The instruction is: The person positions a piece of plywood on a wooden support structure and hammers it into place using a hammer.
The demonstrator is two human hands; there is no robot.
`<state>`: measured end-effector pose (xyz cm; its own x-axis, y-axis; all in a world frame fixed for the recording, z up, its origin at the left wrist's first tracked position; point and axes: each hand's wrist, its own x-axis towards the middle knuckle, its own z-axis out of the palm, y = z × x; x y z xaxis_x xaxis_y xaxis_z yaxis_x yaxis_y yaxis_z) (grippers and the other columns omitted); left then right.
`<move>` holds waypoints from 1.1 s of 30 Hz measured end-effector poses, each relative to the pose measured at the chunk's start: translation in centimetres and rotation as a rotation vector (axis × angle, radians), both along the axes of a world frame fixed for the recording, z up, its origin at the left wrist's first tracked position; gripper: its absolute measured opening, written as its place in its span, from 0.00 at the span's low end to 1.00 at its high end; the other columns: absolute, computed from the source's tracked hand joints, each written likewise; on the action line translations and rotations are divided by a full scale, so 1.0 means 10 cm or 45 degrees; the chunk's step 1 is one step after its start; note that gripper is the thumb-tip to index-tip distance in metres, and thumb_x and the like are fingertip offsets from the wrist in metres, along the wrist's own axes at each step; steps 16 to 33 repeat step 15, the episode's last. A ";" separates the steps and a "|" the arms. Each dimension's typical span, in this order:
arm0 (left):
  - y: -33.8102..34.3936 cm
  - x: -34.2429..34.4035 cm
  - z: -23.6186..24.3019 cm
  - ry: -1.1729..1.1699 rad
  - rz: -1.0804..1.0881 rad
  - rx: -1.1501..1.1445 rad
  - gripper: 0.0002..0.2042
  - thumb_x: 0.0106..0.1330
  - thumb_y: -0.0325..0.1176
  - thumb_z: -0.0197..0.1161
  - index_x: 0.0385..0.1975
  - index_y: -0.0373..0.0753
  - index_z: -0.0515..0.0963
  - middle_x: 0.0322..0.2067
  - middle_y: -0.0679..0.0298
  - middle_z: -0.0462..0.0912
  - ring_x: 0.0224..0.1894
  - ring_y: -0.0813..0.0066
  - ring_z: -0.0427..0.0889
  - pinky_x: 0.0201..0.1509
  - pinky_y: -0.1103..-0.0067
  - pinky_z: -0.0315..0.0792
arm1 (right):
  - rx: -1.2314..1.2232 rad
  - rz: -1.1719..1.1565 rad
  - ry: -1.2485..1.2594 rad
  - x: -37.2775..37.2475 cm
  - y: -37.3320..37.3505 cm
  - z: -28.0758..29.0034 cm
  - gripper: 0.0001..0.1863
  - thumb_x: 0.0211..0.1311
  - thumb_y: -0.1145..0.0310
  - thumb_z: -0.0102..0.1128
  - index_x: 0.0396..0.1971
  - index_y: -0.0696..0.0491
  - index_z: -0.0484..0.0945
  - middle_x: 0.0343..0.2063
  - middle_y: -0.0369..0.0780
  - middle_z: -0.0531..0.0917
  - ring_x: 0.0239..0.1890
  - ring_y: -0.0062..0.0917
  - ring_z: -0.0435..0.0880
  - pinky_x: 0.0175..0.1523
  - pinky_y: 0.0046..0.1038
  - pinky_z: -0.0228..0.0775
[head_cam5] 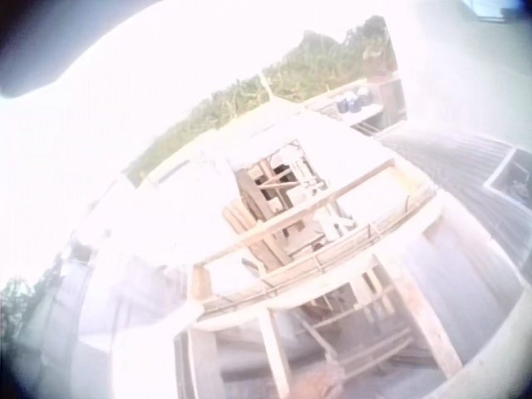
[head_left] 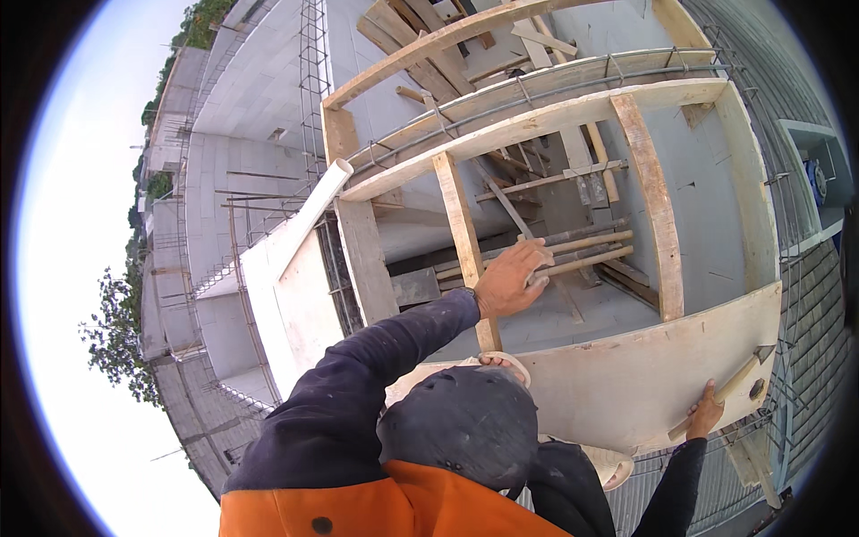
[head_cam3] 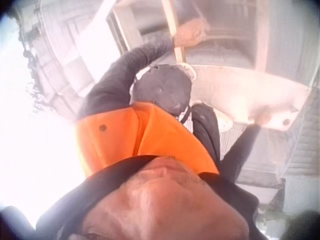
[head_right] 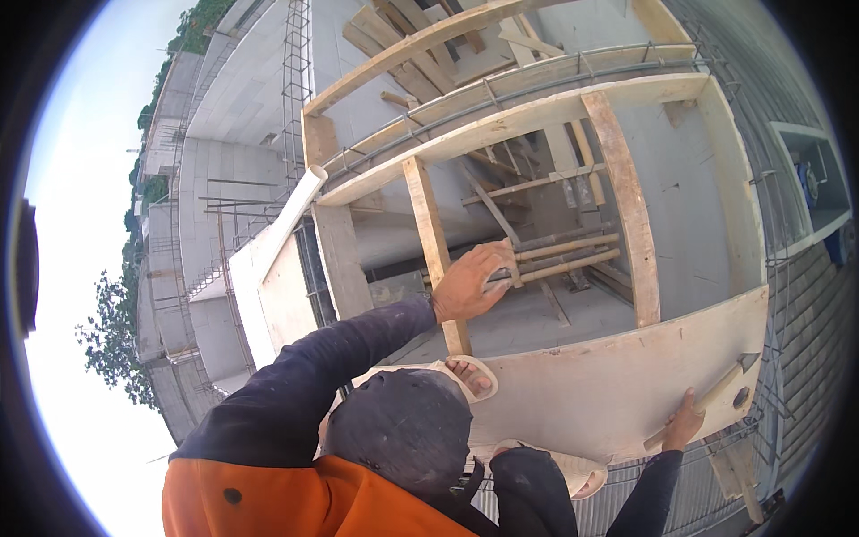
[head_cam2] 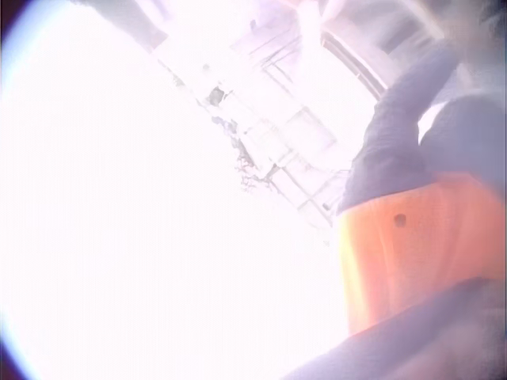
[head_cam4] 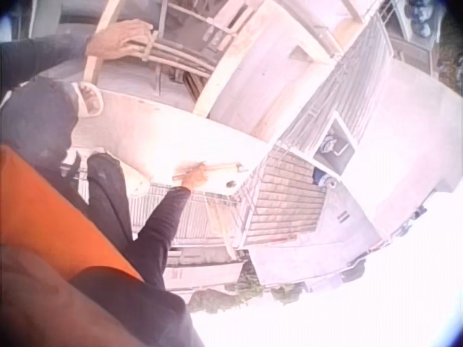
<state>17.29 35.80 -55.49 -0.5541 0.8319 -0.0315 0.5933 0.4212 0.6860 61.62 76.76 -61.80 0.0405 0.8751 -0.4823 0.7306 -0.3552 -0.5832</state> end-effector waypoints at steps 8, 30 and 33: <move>-3.79 -2.45 0.27 0.610 1.049 -0.897 0.51 0.62 0.28 0.68 0.81 0.31 0.41 0.79 0.36 0.51 0.82 0.38 0.50 0.85 0.57 0.49 | -0.180 0.053 -0.020 0.09 0.12 -0.39 0.24 0.71 0.45 0.68 0.43 0.52 0.74 0.20 0.33 0.72 0.15 0.23 0.72 0.19 0.32 0.70; -2.64 -3.01 -0.50 0.232 0.883 -1.160 0.60 0.58 0.37 0.80 0.83 0.38 0.40 0.74 0.40 0.63 0.78 0.41 0.61 0.84 0.54 0.52 | -0.211 -0.087 -0.222 -0.10 -0.15 0.05 0.28 0.69 0.46 0.71 0.47 0.57 0.76 0.21 0.41 0.80 0.19 0.31 0.83 0.22 0.36 0.78; -2.64 -3.01 -0.50 0.232 0.883 -1.160 0.60 0.58 0.37 0.80 0.83 0.38 0.40 0.74 0.40 0.63 0.78 0.41 0.61 0.84 0.54 0.52 | -0.211 -0.087 -0.222 -0.10 -0.15 0.05 0.28 0.69 0.46 0.71 0.47 0.57 0.76 0.21 0.41 0.80 0.19 0.31 0.83 0.22 0.36 0.78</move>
